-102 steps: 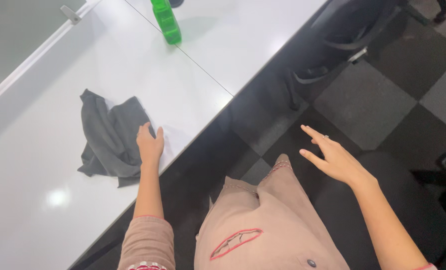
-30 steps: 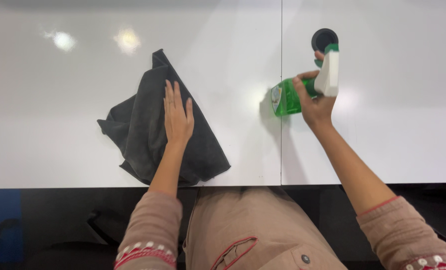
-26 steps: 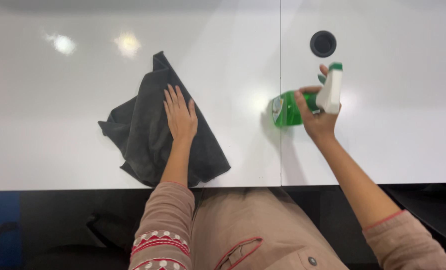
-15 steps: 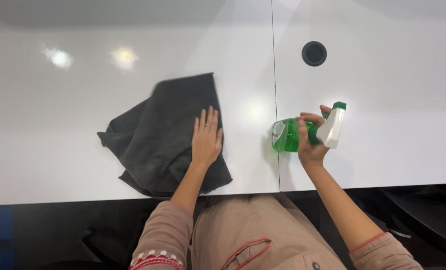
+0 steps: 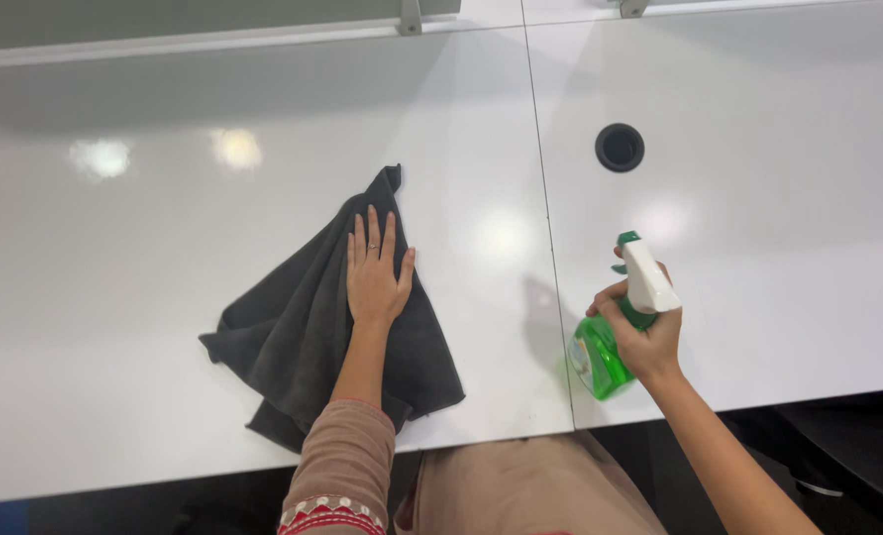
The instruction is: The person sprays a white desk with a green spray bottle and wipes the surface with a grey cloth.
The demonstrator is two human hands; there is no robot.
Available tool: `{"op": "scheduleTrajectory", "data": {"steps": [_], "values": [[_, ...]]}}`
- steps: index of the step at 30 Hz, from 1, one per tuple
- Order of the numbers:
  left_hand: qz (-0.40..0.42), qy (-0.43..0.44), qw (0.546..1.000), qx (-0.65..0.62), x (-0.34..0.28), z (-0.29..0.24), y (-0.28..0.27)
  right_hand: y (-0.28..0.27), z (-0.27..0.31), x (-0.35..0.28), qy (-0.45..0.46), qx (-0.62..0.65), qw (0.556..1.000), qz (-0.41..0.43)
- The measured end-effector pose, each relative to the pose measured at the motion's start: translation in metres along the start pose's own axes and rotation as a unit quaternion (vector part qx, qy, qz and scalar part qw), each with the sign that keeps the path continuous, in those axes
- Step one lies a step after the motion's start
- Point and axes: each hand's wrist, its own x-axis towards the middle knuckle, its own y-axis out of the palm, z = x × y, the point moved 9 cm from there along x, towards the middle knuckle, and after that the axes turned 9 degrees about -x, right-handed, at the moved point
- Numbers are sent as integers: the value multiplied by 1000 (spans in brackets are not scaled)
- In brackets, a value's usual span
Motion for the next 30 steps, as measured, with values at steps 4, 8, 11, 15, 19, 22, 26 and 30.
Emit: {"op": "scheduleTrajectory", "data": {"steps": [4,8,11,15,19,22,26,30], "values": [[19,-22,999,14,25,-15,-16,4,2,31,87,43,994,59],[-15,-20,999,30,40,-17,-18,24,5,58,101,33,989,98],[-31,-32,999,23,43,-21,-22,37,12,84,102,23,989,101],[-30,-44,998,14,44,-19,-24,51,18,111,112,9,988,102],[-21,-48,998,22,45,-18,-22,53,11,123,132,-53,986,88],[-25,-47,998,21,44,-17,-21,51,2,122,149,-72,983,82],[-20,-52,998,26,45,-15,-19,49,2,118,144,-37,985,82],[-20,-53,998,29,45,-15,-19,48,10,113,111,-39,989,91]]}}
